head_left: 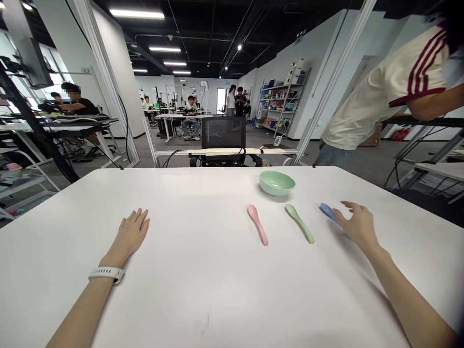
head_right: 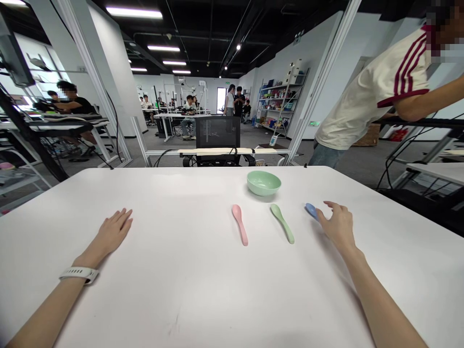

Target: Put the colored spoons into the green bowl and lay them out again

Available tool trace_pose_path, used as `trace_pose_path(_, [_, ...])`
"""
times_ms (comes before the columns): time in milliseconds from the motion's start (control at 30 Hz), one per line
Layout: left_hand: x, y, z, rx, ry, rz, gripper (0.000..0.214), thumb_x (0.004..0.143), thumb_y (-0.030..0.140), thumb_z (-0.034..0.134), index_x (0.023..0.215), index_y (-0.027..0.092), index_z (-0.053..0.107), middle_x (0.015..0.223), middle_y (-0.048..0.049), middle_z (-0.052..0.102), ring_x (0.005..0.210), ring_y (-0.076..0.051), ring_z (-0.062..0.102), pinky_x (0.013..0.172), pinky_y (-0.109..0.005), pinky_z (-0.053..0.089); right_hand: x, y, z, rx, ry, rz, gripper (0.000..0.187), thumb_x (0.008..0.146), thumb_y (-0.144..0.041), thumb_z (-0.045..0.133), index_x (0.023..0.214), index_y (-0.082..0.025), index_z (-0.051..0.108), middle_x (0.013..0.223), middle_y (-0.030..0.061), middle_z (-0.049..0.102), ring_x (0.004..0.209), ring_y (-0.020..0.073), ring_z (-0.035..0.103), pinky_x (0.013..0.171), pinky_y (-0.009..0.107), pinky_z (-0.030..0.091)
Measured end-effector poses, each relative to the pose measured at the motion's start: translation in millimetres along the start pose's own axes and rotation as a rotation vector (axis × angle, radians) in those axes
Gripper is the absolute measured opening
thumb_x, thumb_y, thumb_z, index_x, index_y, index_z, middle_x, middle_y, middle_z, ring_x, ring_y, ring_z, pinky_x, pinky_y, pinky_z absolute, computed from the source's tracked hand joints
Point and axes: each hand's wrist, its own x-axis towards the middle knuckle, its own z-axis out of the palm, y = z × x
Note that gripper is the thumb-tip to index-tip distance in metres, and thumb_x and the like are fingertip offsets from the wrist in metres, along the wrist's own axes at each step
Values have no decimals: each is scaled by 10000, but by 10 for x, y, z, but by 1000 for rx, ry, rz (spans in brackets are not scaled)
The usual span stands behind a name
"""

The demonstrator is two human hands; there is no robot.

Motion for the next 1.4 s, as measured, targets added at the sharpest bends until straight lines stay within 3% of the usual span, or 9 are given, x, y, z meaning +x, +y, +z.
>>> trace_pose_path(67, [-2,3,-10,1,-6,0,783,1120,471,228,1725,138,595,1843,-208,548,1753,-364,461,1427,-629,367,-53,-149,10,128,-39,-82,662,1035,-564,453,1485,-138,686,1479,297,746,1362,426,722,1225,599,561])
trace_pose_path(133, [-1,-3,-15,0,2,4,773,1115,471,241,1716,153,611,1828,-201,570,1743,-366,475,1417,-637,379,-117,-319,46,228,-156,-130,624,1064,-531,453,1543,-196,671,1576,245,736,1441,401,714,1272,589,553])
trace_pose_path(267, [7,-24,-8,1,23,16,759,1111,461,263,1701,156,631,1800,-212,599,1721,-381,504,1393,-673,409,-220,-527,205,278,-306,-217,534,1046,-455,481,1457,-260,761,1576,160,789,1567,381,678,1377,613,484])
trace_pose_path(400, [10,-32,13,13,18,13,772,1120,464,240,1710,140,617,1826,-212,564,1735,-379,491,1411,-670,391,-250,-494,353,268,-363,-199,489,1035,-415,480,1324,-253,839,1531,142,826,1598,360,665,1402,593,464])
trace_pose_path(733, [20,-39,26,13,18,24,776,1119,460,236,1708,127,616,1821,-220,566,1734,-385,493,1409,-675,395,-253,-425,373,281,-377,-174,484,1052,-428,498,1330,-260,857,1592,113,793,1625,352,636,1416,580,446])
trace_pose_path(1033, [-2,-20,2,4,8,8,780,1115,470,233,1719,147,606,1834,-202,563,1750,-366,469,1421,-640,378,-245,-452,359,248,-389,-192,538,1052,-416,467,1379,-199,836,1596,180,782,1610,380,649,1391,582,474])
trace_pose_path(1167, [3,-29,1,4,-12,7,802,1120,484,206,1726,128,593,1856,-202,532,1764,-366,447,1438,-631,353,-180,-436,184,175,-281,-204,562,1062,-424,487,1490,-210,783,1632,188,751,1575,405,664,1335,603,523])
trace_pose_path(1267, [0,-27,4,5,-2,7,786,1126,478,214,1730,144,591,1853,-194,540,1761,-360,452,1436,-628,359,-112,-347,4,12,-194,-158,616,1105,-421,438,1532,-113,758,1579,273,750,1495,457,686,1279,621,542])
trace_pose_path(1400, [-2,-19,2,9,-4,13,764,1136,445,230,1727,122,591,1851,-216,528,1760,-375,455,1433,-658,366,-77,-215,-135,-267,-202,2,647,1126,-378,465,1559,20,736,1533,382,720,1436,532,693,1189,618,569])
